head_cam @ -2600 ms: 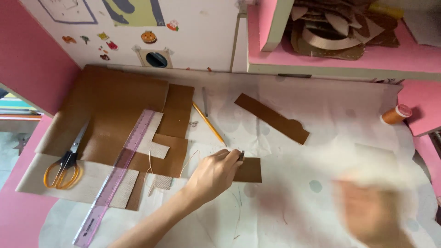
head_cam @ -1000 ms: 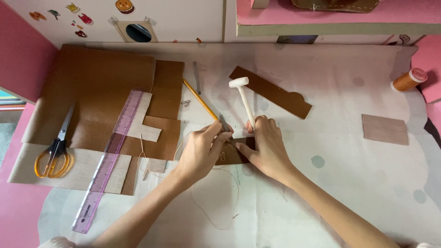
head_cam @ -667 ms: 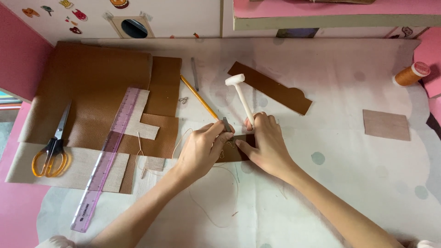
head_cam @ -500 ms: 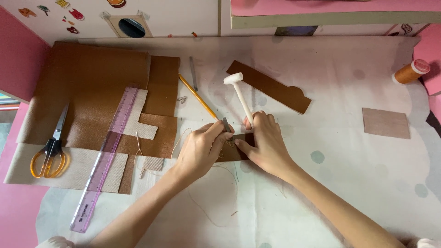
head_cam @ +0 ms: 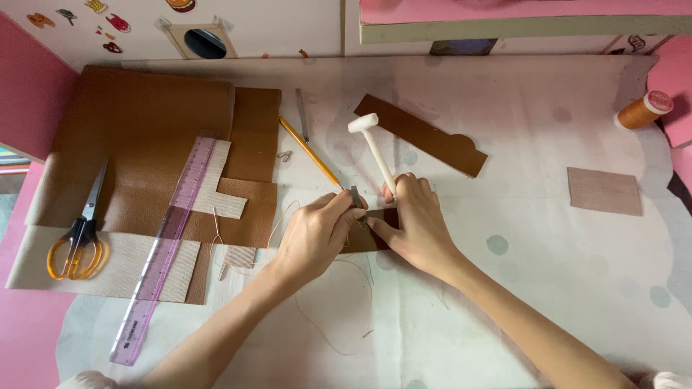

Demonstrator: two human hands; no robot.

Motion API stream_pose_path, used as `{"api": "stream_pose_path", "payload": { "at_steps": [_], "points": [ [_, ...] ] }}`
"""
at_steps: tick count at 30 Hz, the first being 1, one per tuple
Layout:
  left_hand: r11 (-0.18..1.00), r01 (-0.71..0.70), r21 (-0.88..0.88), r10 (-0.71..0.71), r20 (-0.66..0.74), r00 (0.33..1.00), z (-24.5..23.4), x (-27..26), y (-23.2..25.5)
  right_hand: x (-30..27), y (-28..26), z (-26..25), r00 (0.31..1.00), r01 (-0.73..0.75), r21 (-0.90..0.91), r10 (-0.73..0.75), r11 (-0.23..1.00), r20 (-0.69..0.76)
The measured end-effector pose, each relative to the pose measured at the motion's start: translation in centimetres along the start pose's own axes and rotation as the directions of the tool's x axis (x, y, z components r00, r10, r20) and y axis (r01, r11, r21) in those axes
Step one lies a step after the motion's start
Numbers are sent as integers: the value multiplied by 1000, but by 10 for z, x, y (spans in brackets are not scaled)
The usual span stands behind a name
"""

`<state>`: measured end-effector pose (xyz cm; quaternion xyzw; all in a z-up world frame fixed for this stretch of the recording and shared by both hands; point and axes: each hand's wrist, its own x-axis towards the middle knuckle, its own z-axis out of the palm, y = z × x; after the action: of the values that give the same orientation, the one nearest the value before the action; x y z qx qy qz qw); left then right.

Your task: The person punches holes into a leather piece using a mallet and punch tool, then threads a needle and sews the leather.

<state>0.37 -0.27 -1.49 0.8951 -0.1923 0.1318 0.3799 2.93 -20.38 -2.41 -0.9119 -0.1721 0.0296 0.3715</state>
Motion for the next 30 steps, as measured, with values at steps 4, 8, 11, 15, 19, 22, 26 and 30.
{"api": "stream_pose_path", "payload": {
  "at_steps": [4, 8, 11, 15, 19, 22, 26, 30],
  "points": [
    [999, -29, 33, 30, -12, 999, 1, -1, -4, 1, -1, -4, 1000, 4, 39, -4, 999, -1],
    [998, -53, 38, 53, -14, 998, 2, -1, -4, -6, -11, -34, 984, -171, 327, 143, 929, 107],
    [995, -70, 66, 71, -6, 997, 3, -2, -5, -14, -14, -76, 996, 43, 99, -35, 994, -81],
    [1000, -1, 26, -1, 45, 999, 0, 0, 3, -49, -64, -155, 969, -244, 148, 248, 958, -6],
    [1000, -5, 26, 3, 63, 998, -3, 1, 5, -68, -50, -178, 863, 214, 79, -150, 974, -483],
    [1000, 0, 13, -1, 71, 997, -3, 2, 5, -65, -74, -172, 915, 125, -153, -173, 980, -365],
    [1000, -1, 2, 1, 73, 997, -3, 0, 7, -81, -76, -177, 922, -150, -247, 45, 957, -385],
    [1000, -12, 12, 11, 79, 997, 1, -2, 3, -70, 73, -119, 347, -806, -582, -711, 108, -612]
  ]
}}
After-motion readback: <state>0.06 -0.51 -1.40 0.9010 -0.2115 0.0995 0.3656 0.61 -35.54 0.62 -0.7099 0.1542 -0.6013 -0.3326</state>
